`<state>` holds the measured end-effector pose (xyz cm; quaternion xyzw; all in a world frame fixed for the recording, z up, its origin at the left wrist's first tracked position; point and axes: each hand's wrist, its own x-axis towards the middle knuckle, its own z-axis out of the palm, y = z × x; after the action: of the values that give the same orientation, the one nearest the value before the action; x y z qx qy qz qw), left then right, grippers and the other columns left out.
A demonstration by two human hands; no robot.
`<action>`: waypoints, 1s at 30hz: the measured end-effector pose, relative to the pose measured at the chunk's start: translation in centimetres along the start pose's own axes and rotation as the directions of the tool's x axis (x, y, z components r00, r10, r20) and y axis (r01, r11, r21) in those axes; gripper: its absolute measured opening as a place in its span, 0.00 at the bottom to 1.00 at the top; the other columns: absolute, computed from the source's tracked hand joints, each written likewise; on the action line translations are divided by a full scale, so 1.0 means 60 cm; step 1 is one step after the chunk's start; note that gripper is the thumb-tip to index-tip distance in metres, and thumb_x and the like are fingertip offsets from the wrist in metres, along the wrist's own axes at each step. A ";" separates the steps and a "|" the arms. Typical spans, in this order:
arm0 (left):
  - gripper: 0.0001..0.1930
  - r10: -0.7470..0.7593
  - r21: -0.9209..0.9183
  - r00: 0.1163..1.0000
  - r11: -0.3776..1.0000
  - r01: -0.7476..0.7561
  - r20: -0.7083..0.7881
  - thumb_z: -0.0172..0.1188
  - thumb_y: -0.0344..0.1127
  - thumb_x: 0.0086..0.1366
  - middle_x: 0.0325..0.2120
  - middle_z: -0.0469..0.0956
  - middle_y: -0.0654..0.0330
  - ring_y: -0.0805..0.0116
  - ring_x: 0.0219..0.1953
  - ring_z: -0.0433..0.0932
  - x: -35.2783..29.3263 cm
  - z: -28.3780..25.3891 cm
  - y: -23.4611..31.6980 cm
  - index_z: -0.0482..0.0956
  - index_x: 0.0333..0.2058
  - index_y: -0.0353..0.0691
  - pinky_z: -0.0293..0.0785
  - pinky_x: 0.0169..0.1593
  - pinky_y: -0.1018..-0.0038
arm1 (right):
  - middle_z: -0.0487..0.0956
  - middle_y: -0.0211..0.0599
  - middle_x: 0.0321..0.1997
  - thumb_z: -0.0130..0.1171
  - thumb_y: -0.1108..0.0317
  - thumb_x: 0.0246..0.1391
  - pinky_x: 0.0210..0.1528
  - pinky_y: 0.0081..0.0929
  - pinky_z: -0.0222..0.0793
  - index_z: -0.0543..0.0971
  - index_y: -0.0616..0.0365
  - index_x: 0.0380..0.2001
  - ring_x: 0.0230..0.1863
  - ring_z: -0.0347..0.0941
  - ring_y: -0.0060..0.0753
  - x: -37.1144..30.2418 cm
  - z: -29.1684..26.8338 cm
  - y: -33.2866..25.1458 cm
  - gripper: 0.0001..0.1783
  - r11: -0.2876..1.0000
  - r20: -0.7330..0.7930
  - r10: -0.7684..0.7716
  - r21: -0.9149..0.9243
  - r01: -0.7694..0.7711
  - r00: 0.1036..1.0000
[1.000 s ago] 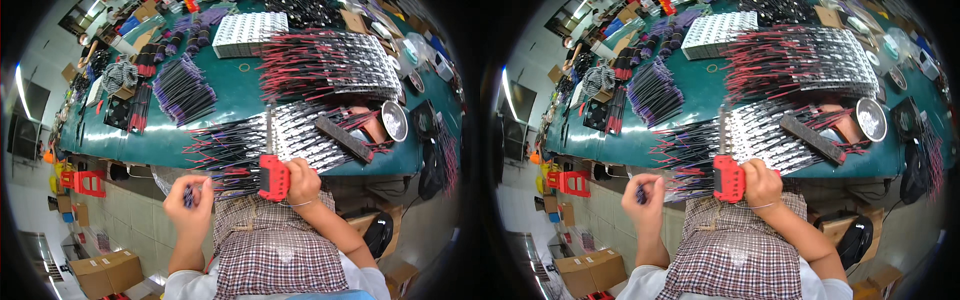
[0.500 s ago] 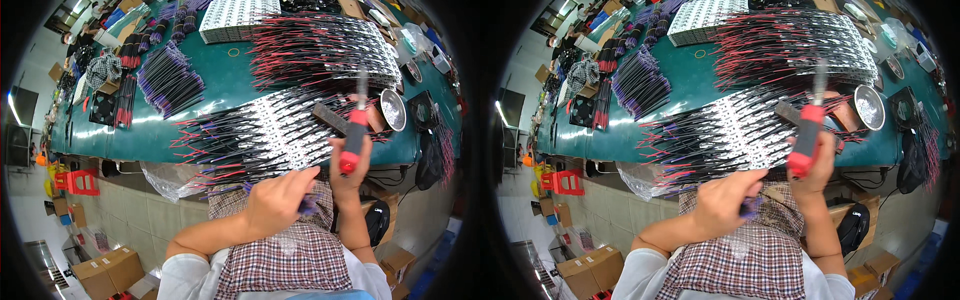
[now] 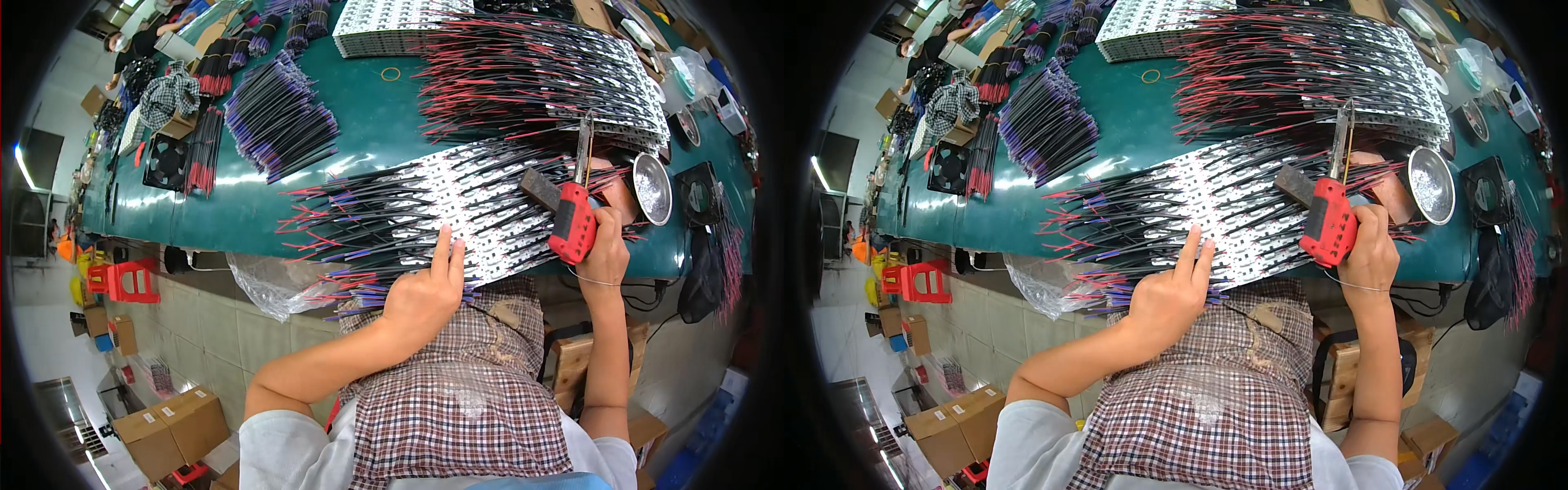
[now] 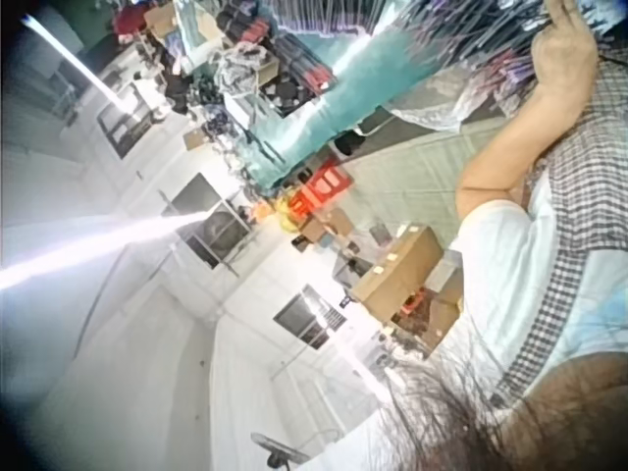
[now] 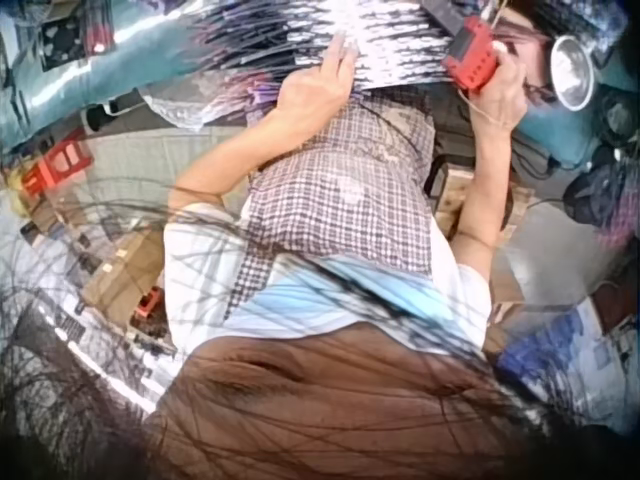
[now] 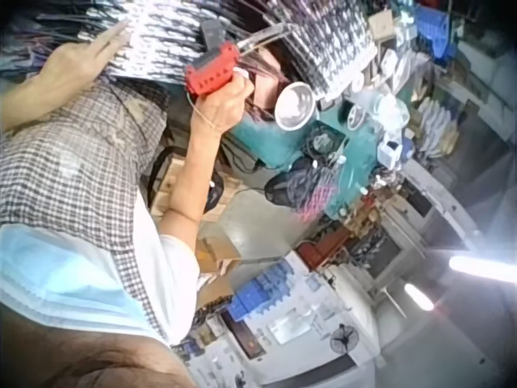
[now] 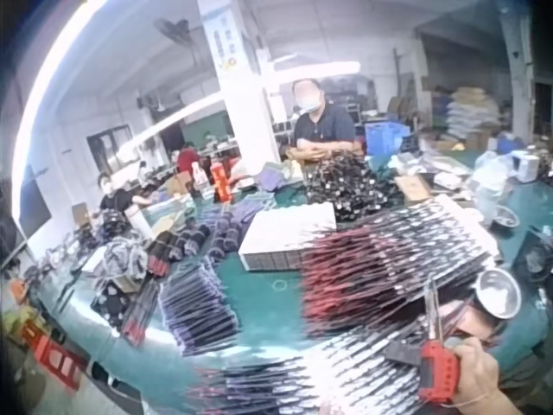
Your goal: The person arranges LED strips on a workbench, gathers the attached wire ends by hand, and solders them using a soldering iron.
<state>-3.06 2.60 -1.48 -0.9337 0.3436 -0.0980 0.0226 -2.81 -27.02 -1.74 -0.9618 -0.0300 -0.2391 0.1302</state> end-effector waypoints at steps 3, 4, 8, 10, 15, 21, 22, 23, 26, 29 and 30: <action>0.31 -0.005 0.000 1.000 1.000 0.005 0.027 0.61 0.31 0.49 0.60 0.70 0.37 0.80 0.14 0.70 -0.008 -0.007 -0.003 0.75 0.56 0.32 0.67 0.18 0.82 | 0.77 0.45 0.42 0.69 0.76 0.42 0.36 0.39 0.75 0.70 0.60 0.44 0.37 0.78 0.52 -0.008 0.003 0.006 0.25 0.996 -0.122 -0.041 0.078 0.051 0.992; 0.32 -0.008 0.000 0.999 1.000 0.008 0.038 0.61 0.30 0.48 0.60 0.69 0.37 0.80 0.15 0.70 -0.013 -0.010 -0.005 0.75 0.56 0.32 0.67 0.18 0.82 | 0.77 0.45 0.42 0.69 0.76 0.42 0.36 0.39 0.75 0.70 0.60 0.44 0.37 0.78 0.52 -0.011 0.004 0.006 0.25 0.995 -0.121 -0.040 0.086 0.051 0.992; 0.41 -0.093 -0.070 0.976 0.992 0.109 0.194 0.73 0.40 0.45 0.61 0.67 0.35 0.73 0.20 0.76 -0.020 -0.045 0.000 0.72 0.60 0.35 0.72 0.22 0.79 | 0.79 0.47 0.38 0.70 0.76 0.41 0.36 0.34 0.76 0.70 0.62 0.44 0.36 0.78 0.48 -0.026 -0.006 -0.004 0.25 0.981 -0.247 -0.122 0.118 0.155 0.961; 0.44 -0.166 -0.080 0.946 0.978 0.195 0.279 0.77 0.44 0.43 0.61 0.68 0.39 0.70 0.22 0.79 -0.016 -0.087 0.002 0.72 0.60 0.38 0.75 0.25 0.77 | 0.79 0.48 0.39 0.70 0.77 0.41 0.36 0.33 0.77 0.70 0.62 0.43 0.35 0.78 0.48 -0.036 -0.010 0.004 0.25 0.974 -0.258 -0.124 0.154 0.167 0.958; 0.30 -0.141 -0.327 0.989 0.934 0.147 0.044 0.73 0.38 0.50 0.46 0.79 0.55 0.64 0.22 0.79 0.025 -0.154 -0.017 0.76 0.53 0.40 0.75 0.26 0.71 | 0.77 0.47 0.38 0.69 0.77 0.41 0.36 0.33 0.74 0.69 0.63 0.45 0.34 0.76 0.47 -0.051 -0.011 0.019 0.26 0.964 -0.255 -0.127 0.197 0.180 0.959; 0.29 -0.170 -0.456 0.944 0.842 0.288 0.283 0.73 0.41 0.51 0.41 0.72 0.51 0.50 0.33 0.80 0.169 -0.058 -0.030 0.71 0.49 0.38 0.79 0.35 0.59 | 0.76 0.49 0.37 0.70 0.79 0.41 0.36 0.33 0.75 0.70 0.62 0.42 0.33 0.77 0.47 -0.045 -0.012 0.010 0.25 0.971 -0.313 -0.061 0.200 0.129 0.948; 0.29 -0.181 -0.438 0.926 0.840 0.320 0.330 0.74 0.41 0.50 0.41 0.72 0.51 0.48 0.34 0.80 0.177 -0.049 -0.032 0.71 0.48 0.38 0.79 0.36 0.57 | 0.77 0.49 0.37 0.69 0.79 0.41 0.36 0.33 0.75 0.70 0.62 0.42 0.34 0.77 0.47 -0.044 -0.014 0.010 0.25 0.970 -0.331 -0.042 0.212 0.118 0.943; 0.29 -0.181 -0.433 0.929 0.845 0.315 0.321 0.74 0.41 0.50 0.41 0.72 0.51 0.48 0.34 0.80 0.177 -0.043 -0.035 0.71 0.48 0.38 0.79 0.36 0.57 | 0.77 0.49 0.37 0.69 0.78 0.41 0.36 0.34 0.75 0.70 0.62 0.42 0.34 0.76 0.48 -0.044 -0.017 0.010 0.24 0.969 -0.350 -0.023 0.224 0.108 0.936; 0.28 -0.134 -0.431 0.937 0.861 0.272 0.323 0.73 0.41 0.49 0.40 0.73 0.48 0.45 0.36 0.79 0.183 -0.024 -0.057 0.71 0.46 0.37 0.77 0.39 0.54 | 0.78 0.47 0.41 0.74 0.76 0.44 0.42 0.36 0.72 0.68 0.63 0.47 0.38 0.75 0.48 -0.057 -0.016 0.025 0.29 0.959 -0.318 -0.022 0.261 0.110 0.948; 0.21 -0.064 -0.471 0.942 0.853 0.223 0.330 0.67 0.38 0.50 0.38 0.75 0.46 0.42 0.38 0.78 0.184 -0.008 -0.057 0.74 0.41 0.36 0.76 0.42 0.52 | 0.77 0.47 0.38 0.74 0.76 0.43 0.40 0.36 0.72 0.68 0.62 0.45 0.36 0.74 0.48 -0.065 -0.016 0.026 0.28 0.961 -0.321 0.007 0.265 0.083 0.947; 0.19 -0.070 -0.458 0.934 0.857 0.237 0.351 0.65 0.38 0.50 0.37 0.75 0.45 0.42 0.38 0.78 0.185 -0.011 -0.053 0.75 0.39 0.35 0.76 0.42 0.52 | 0.77 0.47 0.38 0.74 0.76 0.41 0.39 0.36 0.72 0.68 0.62 0.45 0.35 0.74 0.49 -0.065 -0.015 0.024 0.29 0.958 -0.328 0.010 0.273 0.085 0.945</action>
<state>7.09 -2.14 1.35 -0.9362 0.2722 0.1449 -0.1685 -6.51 -28.63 -3.14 -0.8796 -0.0604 -0.3903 0.2652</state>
